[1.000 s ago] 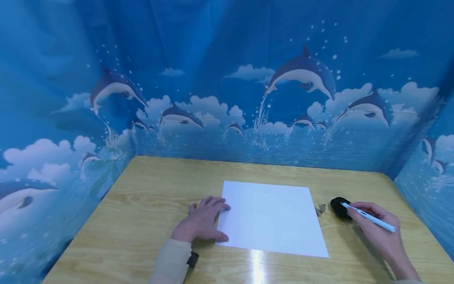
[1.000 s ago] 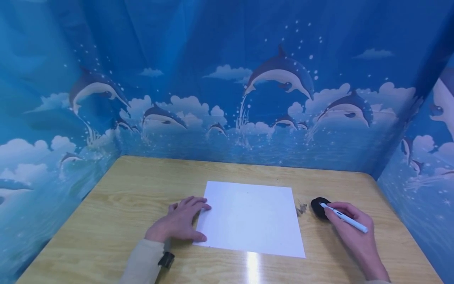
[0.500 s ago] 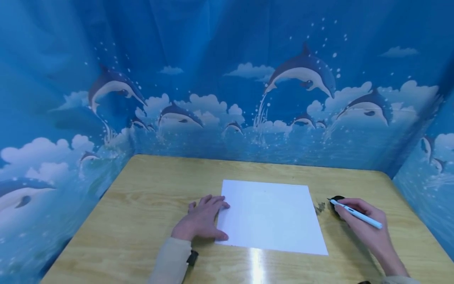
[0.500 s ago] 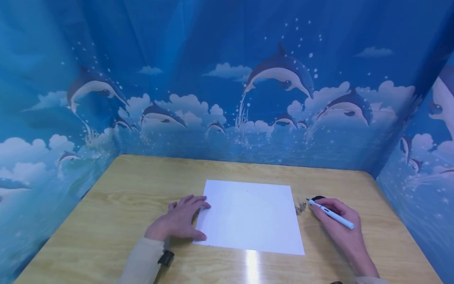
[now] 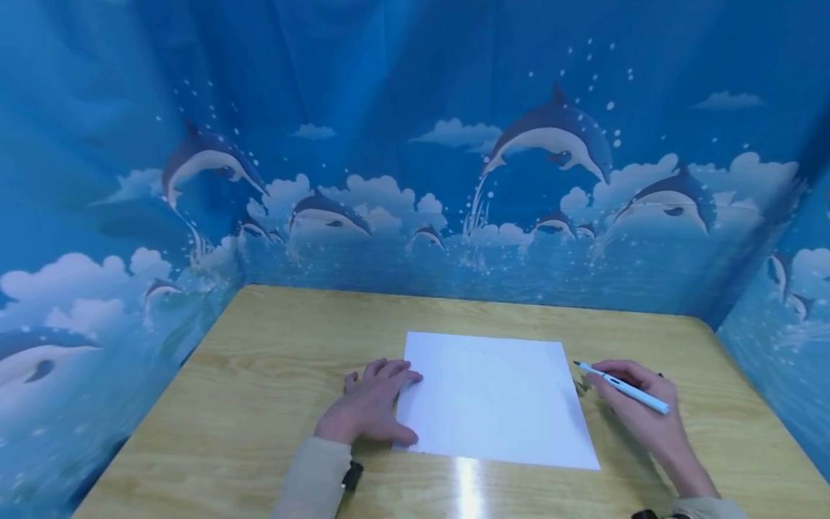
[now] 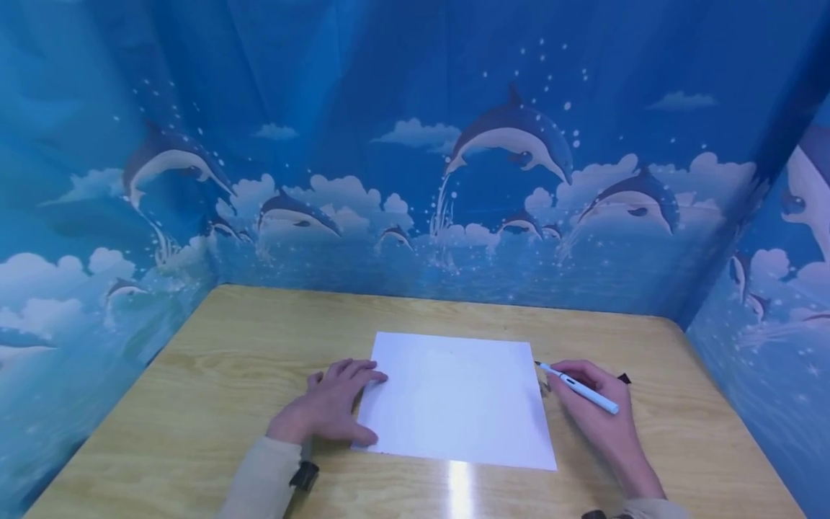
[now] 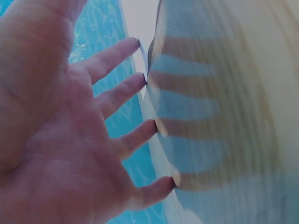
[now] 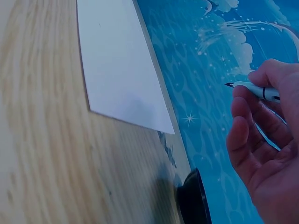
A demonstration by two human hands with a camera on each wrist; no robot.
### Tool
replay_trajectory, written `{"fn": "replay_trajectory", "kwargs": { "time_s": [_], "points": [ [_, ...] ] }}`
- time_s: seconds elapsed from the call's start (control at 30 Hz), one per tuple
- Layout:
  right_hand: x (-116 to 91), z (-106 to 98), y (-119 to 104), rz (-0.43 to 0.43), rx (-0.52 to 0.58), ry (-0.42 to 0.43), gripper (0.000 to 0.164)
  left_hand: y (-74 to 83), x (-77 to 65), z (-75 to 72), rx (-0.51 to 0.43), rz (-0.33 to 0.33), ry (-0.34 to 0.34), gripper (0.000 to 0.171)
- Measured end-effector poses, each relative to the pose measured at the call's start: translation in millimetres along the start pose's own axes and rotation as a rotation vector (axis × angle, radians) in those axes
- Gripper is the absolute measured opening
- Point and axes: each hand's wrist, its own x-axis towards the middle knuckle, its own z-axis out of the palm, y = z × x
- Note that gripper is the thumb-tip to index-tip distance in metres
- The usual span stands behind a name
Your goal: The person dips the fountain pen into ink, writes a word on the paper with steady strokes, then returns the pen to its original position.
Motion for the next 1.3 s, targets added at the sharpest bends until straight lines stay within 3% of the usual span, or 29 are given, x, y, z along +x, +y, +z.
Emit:
{"fn": "replay_trajectory", "kwargs": {
  "time_s": [0.47,0.77,1.3],
  "points": [
    [6.5,30.8,-15.4,-0.047,0.017,-0.075,0.024,0.5,-1.8,-4.1,-0.007,0.006,-0.011,0.092],
    [12.1,49.4,-21.0,0.008,0.068,-0.139,0.030,-1.9,-0.4,-3.4,-0.008,0.003,-0.022,0.092],
    [15.3,73.2,-31.4,0.004,0.167,-0.222,0.028,-3.4,0.0,-3.4,0.012,0.018,-0.022,0.091]
  ]
}}
